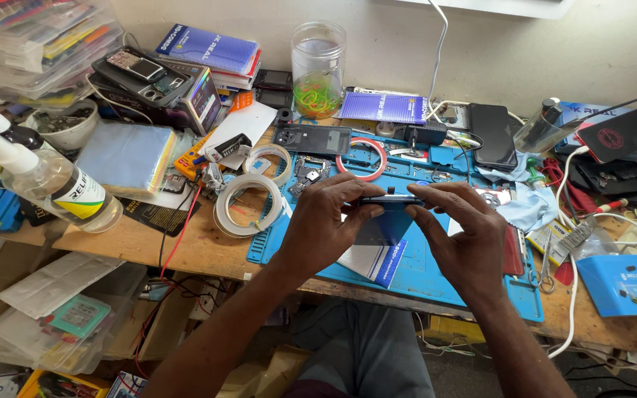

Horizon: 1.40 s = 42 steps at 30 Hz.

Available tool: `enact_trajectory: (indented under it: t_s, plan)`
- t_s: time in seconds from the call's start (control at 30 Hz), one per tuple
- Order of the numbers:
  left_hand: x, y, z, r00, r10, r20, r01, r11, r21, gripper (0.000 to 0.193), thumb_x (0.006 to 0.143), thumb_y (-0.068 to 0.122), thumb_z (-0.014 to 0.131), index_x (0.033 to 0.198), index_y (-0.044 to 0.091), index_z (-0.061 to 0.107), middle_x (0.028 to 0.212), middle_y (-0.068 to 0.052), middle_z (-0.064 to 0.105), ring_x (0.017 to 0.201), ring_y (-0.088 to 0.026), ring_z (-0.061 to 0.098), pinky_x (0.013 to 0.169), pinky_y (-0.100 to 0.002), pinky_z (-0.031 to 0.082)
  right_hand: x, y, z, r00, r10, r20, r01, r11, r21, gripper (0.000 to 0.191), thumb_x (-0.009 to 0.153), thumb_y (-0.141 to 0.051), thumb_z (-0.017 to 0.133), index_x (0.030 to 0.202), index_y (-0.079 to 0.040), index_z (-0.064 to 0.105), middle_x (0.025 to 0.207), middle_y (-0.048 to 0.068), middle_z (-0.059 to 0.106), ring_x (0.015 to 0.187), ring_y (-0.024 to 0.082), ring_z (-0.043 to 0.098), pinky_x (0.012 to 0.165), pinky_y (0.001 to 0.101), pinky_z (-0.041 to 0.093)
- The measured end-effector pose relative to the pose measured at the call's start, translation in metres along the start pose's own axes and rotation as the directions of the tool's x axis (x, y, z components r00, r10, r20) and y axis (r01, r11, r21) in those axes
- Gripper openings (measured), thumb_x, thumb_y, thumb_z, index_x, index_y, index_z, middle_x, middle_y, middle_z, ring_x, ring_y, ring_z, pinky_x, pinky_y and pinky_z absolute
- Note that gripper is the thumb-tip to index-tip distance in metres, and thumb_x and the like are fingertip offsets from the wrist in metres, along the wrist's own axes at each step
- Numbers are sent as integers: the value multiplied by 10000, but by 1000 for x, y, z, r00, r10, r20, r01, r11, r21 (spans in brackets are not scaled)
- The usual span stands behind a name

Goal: The person applies adhesive to the edges of a smartphone chassis, then attaches the back cover and presses it into place. They then insert the battery and connect the ribbon cable to the motherboard.

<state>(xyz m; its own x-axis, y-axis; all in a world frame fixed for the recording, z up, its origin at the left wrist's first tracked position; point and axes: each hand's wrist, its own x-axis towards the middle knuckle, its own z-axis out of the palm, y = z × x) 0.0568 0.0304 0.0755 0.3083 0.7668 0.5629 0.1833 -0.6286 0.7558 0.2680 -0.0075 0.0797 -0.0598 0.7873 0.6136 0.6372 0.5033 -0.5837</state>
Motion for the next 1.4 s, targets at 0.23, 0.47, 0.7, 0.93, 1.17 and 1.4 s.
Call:
enact_trajectory:
  t_s: [0.23,0.47,0.7,0.93,1.17,1.4]
  plan:
    - [6,-2,4,999,-24,26,24,999,23,241,905,112,771,1138,54,749,1013,-74,748,844,-164,756,748,-298,628,-5,13,5,960,-260,-106,246,961,-128,220,912,-27,811,1105,-122,763,1120,88,718,1029,184,725,828,310,608]
    - [8,-8,6,1000,0,10,0,1000,10,254,921,115,761,1165,51,736,1067,-77,753,879,-160,759,778,-295,628,-9,31,16,903,-402,-151,367,905,-217,247,895,-20,827,1103,-142,772,1186,98,677,1039,207,723,863,319,635]
    - [8,-8,-1,998,34,46,-31,997,-68,259,988,155,719,1231,65,724,1151,-94,733,1000,-166,748,821,-281,654,-12,31,20,898,-403,-177,362,904,-226,256,893,-21,834,1107,-146,768,1211,100,657,1075,216,723,916,336,637]
    - [14,-14,0,999,-44,23,44,999,-30,227,948,148,751,1164,78,759,1052,-65,742,903,-141,747,734,-270,655,-12,23,21,924,-333,-185,305,938,-164,225,892,-49,823,1092,-131,758,1218,123,639,1078,207,710,918,322,617]
    - [18,-23,1,997,-77,15,78,996,-40,264,906,118,775,1169,98,758,1042,-45,722,880,-128,721,718,-262,648,3,29,12,960,279,-32,-238,868,437,200,990,-140,706,1160,-46,752,1028,47,750,930,99,733,782,235,602]
    - [18,-22,-1,993,-111,31,113,992,-58,228,945,150,746,1162,79,754,1053,-50,738,896,-123,735,710,-259,633,10,34,15,964,264,-9,-253,932,260,174,915,-133,787,1062,-40,781,918,24,745,770,52,636,651,217,538]
